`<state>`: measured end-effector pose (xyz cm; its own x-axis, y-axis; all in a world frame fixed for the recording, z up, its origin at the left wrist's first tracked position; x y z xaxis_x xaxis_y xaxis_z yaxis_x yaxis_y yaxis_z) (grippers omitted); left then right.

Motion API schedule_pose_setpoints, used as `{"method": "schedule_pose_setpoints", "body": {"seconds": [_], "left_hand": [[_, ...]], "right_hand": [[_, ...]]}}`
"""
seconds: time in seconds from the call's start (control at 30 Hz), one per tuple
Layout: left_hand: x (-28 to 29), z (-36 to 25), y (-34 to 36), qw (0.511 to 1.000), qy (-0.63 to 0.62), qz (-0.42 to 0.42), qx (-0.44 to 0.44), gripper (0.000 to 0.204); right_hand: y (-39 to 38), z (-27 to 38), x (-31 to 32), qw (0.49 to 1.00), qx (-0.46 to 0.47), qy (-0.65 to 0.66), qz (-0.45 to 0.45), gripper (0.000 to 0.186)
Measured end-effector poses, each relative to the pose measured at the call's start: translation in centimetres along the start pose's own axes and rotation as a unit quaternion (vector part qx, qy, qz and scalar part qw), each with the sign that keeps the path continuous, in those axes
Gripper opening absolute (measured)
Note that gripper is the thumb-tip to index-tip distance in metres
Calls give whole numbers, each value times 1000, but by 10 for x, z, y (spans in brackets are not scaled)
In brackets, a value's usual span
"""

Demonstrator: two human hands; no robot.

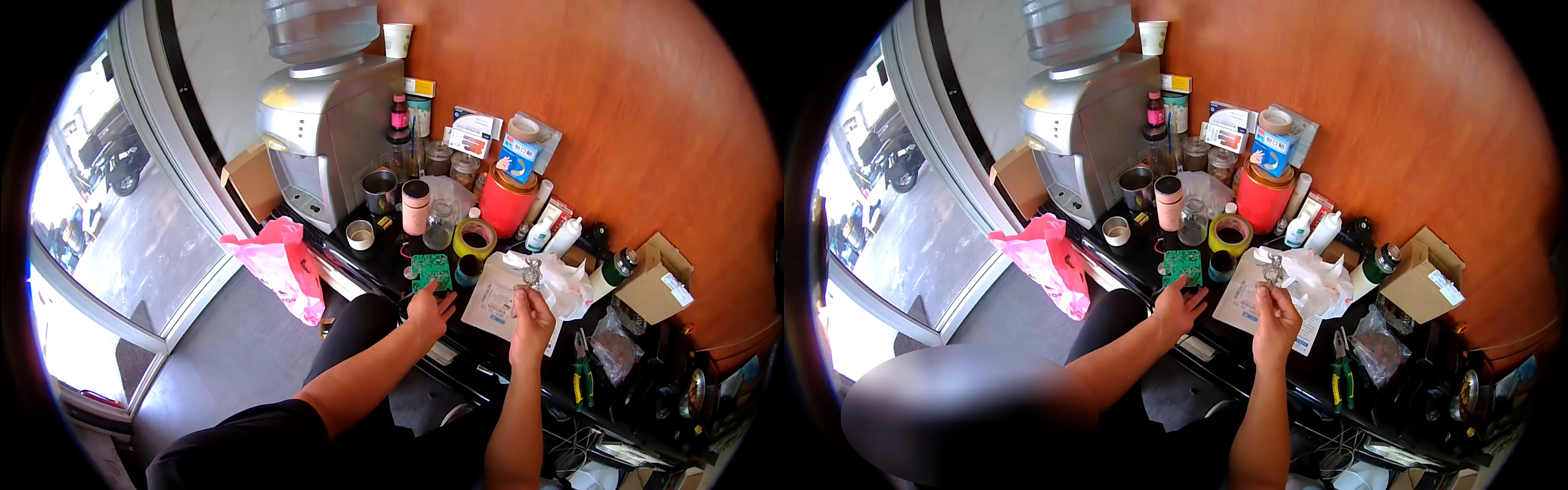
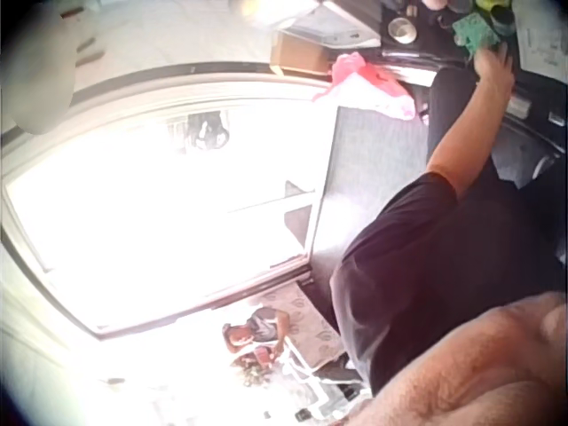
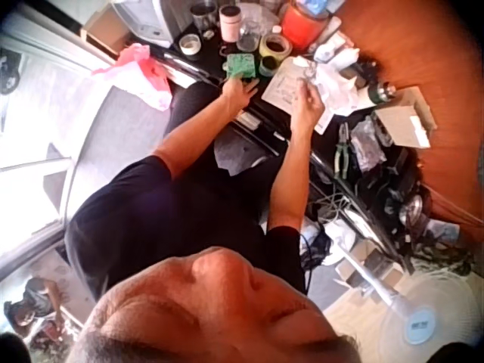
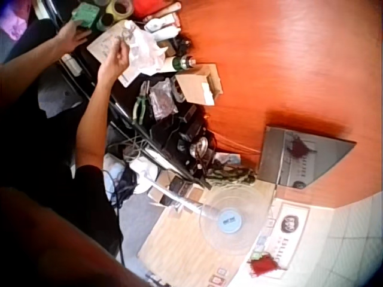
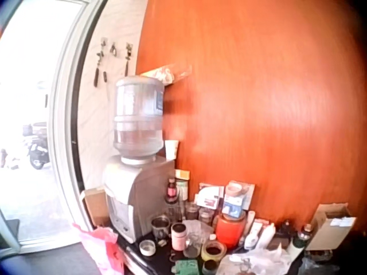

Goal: The person handles a circuit board, uses a soldering iron to work on the components, and uses pliers to manipulate small wires.

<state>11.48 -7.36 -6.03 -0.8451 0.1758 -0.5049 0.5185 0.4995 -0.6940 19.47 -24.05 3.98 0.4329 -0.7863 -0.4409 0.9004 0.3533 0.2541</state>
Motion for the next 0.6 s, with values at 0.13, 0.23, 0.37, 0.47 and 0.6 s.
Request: {"method": "schedule_pose_setpoints", "body": {"seconds": [0.13, 0.23, 0.37, 0.47, 0.6], "left_hand": [[3, 1, 2, 999, 41, 9, -14, 45], [7, -3, 2, 1000, 24, 12, 1, 39], [-3, -8, -18, 999, 32, 20, 14, 46], [1, -5, -12, 997, 52, -45, 40, 46], [7, -1, -6, 996, 80, -28, 27, 40]], "right_hand": [[0, 4, 1, 1000, 24, -2, 9, 18], [-1, 5, 3, 999, 34, -19, 11, 17], [-2, 10, 2, 999, 39, 12, 5, 18], [-2, 8, 4, 999, 36, -1, 6, 18], [-3, 13, 0, 999, 32, 8, 5, 17]]}}
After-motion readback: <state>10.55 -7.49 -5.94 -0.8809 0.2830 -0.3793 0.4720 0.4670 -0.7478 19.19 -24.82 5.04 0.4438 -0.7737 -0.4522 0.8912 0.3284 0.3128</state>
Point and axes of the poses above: each hand's wrist, its own y-axis towards the middle knuckle, its own x-axis out of the back of the hand, z = x × y, the point moved 3 cm from there along y, towards the middle knuckle, and after that the axes turned 12 degrees about y, right-handed, at the moved point
